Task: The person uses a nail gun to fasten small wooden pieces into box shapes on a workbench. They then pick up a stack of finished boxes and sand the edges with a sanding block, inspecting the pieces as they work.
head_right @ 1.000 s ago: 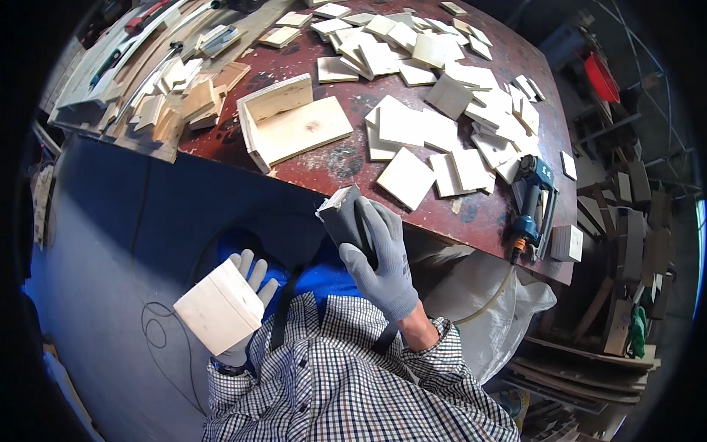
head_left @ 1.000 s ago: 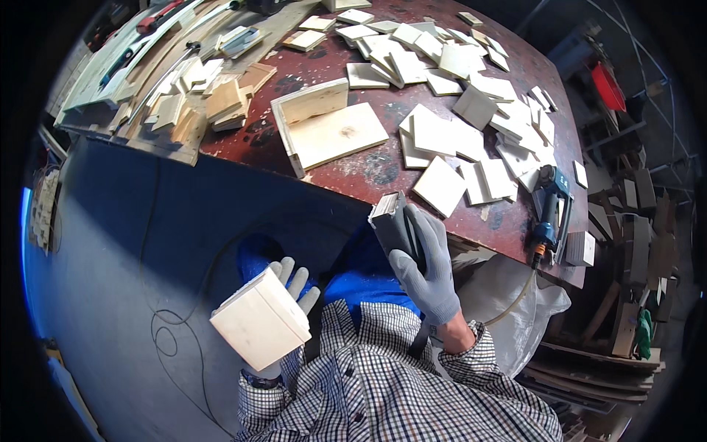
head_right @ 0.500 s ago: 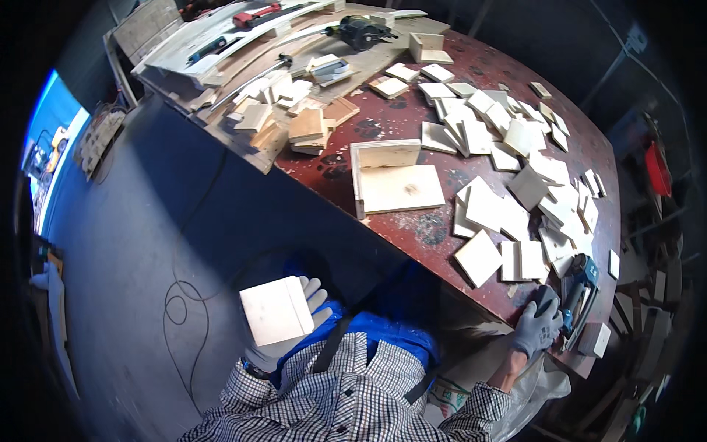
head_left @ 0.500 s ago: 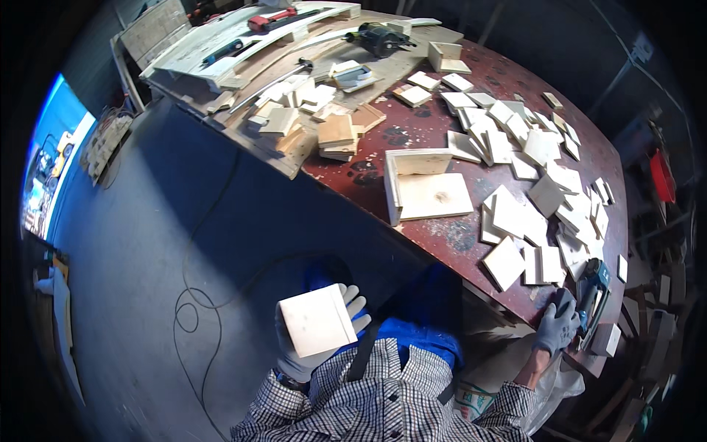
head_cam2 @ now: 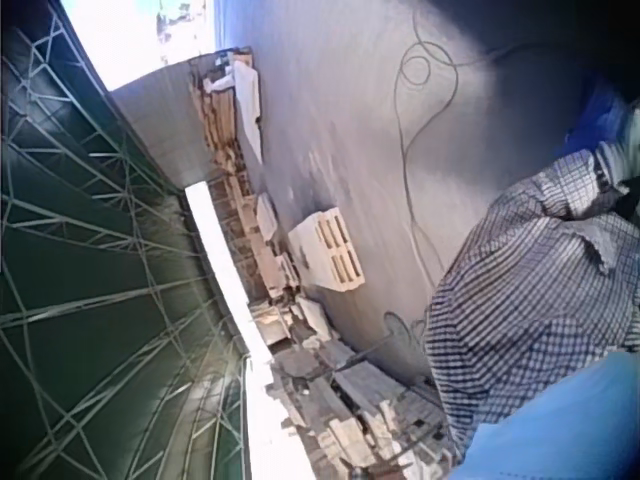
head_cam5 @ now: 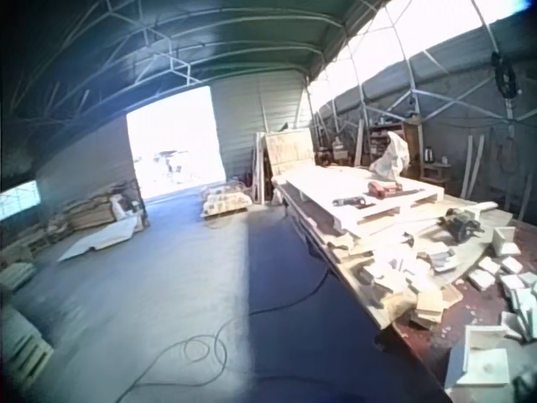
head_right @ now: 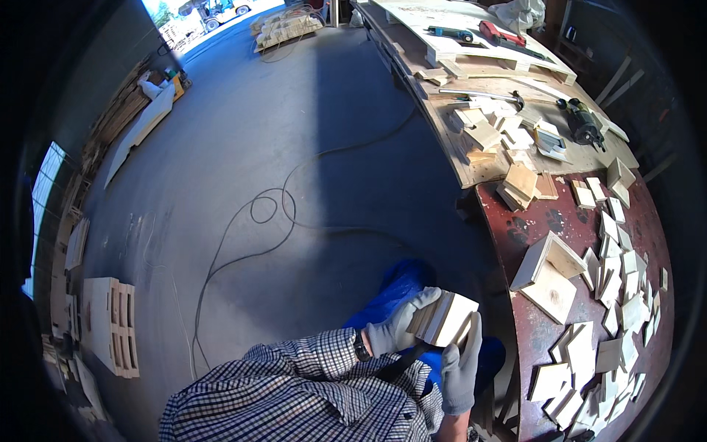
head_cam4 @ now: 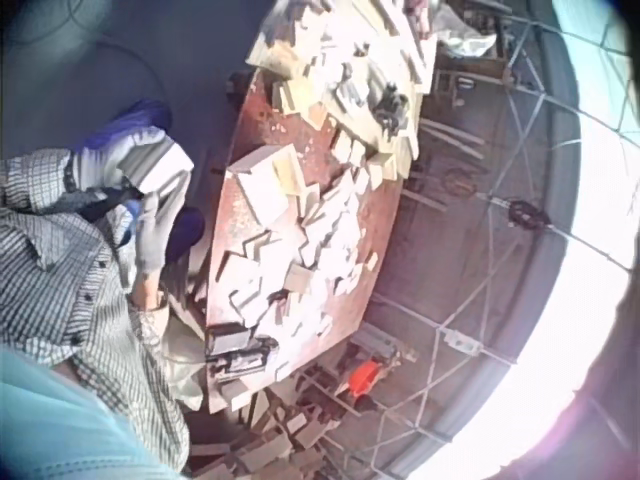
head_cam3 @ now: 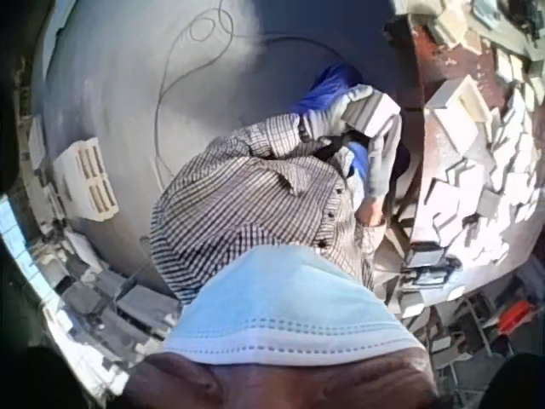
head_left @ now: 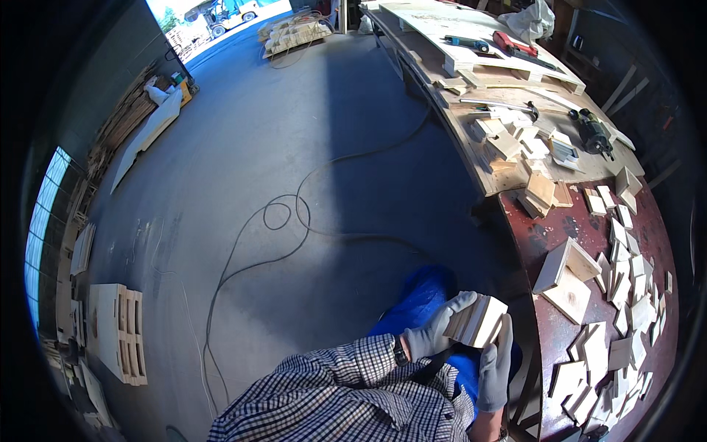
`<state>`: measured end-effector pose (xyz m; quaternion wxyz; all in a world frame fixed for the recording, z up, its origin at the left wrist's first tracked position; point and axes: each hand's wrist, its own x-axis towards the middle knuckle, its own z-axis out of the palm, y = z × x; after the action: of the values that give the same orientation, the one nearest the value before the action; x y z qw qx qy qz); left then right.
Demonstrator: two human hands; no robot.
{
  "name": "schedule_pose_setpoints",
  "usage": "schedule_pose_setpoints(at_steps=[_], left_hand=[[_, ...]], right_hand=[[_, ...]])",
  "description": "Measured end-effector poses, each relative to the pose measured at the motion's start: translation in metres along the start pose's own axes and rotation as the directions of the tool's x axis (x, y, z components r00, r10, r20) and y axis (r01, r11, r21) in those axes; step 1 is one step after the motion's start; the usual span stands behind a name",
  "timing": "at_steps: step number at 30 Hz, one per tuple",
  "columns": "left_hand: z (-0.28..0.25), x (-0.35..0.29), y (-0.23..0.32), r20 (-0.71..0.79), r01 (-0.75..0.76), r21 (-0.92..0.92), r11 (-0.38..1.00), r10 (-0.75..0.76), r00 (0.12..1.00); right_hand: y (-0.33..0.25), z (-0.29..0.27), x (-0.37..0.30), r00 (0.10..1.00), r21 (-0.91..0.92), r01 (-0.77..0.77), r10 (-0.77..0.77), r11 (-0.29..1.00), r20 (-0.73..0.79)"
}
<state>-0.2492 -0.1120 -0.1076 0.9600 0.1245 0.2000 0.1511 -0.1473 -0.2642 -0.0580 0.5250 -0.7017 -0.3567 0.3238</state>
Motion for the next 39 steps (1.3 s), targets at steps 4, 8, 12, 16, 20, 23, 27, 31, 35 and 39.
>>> schedule_pose_setpoints(at_steps=[4,8,12,16,20,23,27,31,35,39], left_hand=[[-0.020,0.010,-0.016,-0.110,-0.172,0.277,0.945,0.209,0.972],[-0.021,0.020,-0.013,-0.080,-0.123,0.321,0.939,0.156,0.984],[-0.073,0.069,-0.047,-0.047,0.088,0.124,0.988,-0.083,0.995],[-0.193,0.122,-0.133,0.237,0.370,-0.705,0.605,-0.290,0.927],[-0.218,0.137,-0.161,0.515,0.452,-0.856,-0.251,-0.351,0.782],[-0.217,0.142,-0.165,0.535,0.436,-0.839,-0.327,-0.342,0.772],[-0.213,0.143,-0.168,0.547,0.424,-0.824,-0.374,-0.337,0.766],[-0.213,0.143,-0.168,0.554,0.412,-0.812,-0.412,-0.324,0.767],[-0.214,0.143,-0.167,0.557,0.408,-0.805,-0.430,-0.310,0.771],[-0.215,0.145,-0.167,0.562,0.411,-0.798,-0.440,-0.300,0.771]], right_hand=[[0.025,0.018,0.025,0.985,0.311,-0.164,0.142,0.936,0.094],[0.058,0.021,0.053,0.956,0.428,-0.286,0.285,0.858,0.069],[0.103,0.019,0.058,0.894,0.602,-0.357,0.447,0.714,0.000],[0.198,0.026,0.020,0.822,0.758,-0.440,0.556,0.482,0.123],[0.196,0.019,0.011,0.783,0.819,-0.495,0.557,0.291,0.276],[0.188,0.022,0.012,0.801,0.803,-0.468,0.560,0.368,0.210],[0.194,0.017,0.010,0.809,0.763,-0.498,0.539,0.412,0.236],[0.198,0.018,0.013,0.802,0.763,-0.508,0.543,0.400,0.250],[0.194,0.019,0.015,0.779,0.781,-0.510,0.578,0.361,0.241],[0.192,0.018,0.014,0.779,0.779,-0.514,0.576,0.360,0.248]])
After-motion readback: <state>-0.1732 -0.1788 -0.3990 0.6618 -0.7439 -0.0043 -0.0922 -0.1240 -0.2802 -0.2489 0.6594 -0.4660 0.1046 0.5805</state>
